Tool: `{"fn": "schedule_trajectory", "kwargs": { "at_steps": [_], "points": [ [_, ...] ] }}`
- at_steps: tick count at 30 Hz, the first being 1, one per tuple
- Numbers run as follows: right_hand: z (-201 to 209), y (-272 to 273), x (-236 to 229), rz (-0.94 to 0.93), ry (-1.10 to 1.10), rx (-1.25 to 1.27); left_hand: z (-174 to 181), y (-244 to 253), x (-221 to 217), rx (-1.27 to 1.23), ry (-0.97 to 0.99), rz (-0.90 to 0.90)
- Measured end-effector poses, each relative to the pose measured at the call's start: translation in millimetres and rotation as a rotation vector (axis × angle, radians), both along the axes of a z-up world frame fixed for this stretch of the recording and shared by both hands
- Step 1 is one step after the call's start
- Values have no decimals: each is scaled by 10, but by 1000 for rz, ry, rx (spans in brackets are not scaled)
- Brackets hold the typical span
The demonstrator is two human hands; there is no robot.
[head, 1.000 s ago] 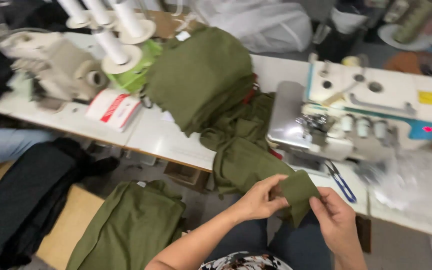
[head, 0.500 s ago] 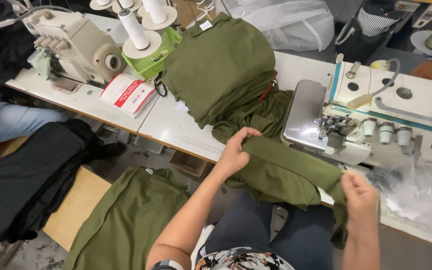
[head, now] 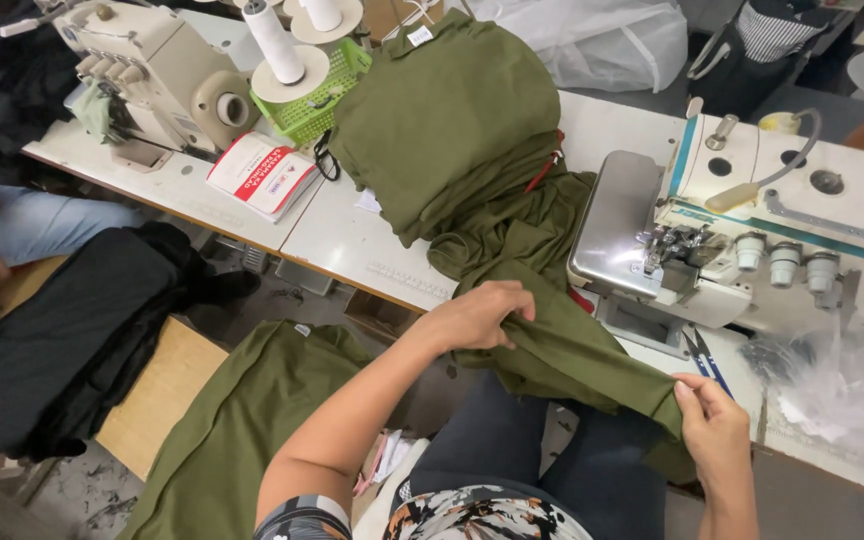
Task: A worker is inspecting olive green fabric pieces and trimming loose threads using thread nippers at a sewing workstation.
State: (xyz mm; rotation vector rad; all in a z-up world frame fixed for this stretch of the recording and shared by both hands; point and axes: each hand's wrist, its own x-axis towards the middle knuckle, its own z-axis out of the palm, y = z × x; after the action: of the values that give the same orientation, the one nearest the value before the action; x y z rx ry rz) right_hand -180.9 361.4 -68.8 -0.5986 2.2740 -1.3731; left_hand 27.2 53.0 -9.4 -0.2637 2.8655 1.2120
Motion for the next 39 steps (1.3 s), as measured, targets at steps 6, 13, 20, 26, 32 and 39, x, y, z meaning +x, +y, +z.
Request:
{"fn": "schedule_trajectory", "kwargs": {
  "at_steps": [6, 13, 20, 26, 32, 39],
  "points": [
    [-221, -185, 105, 224, 671, 87, 638, 324, -97, -159, -13, 16],
    [468, -764, 704, 181, 362, -378, 662, 519, -223, -144, 165, -75],
    [453, -613, 625, 166, 278, -308, 398, 369, -13, 279, -38, -87],
    [509, -585, 535, 235, 406, -327, 302, 315, 131, 379, -34, 47],
    [705, -536, 576, 228, 542, -297, 379, 311, 163, 376, -77, -14],
    [863, -660, 417, 78, 440, -317, 456, 550, 154, 392, 279, -214]
  ]
}}
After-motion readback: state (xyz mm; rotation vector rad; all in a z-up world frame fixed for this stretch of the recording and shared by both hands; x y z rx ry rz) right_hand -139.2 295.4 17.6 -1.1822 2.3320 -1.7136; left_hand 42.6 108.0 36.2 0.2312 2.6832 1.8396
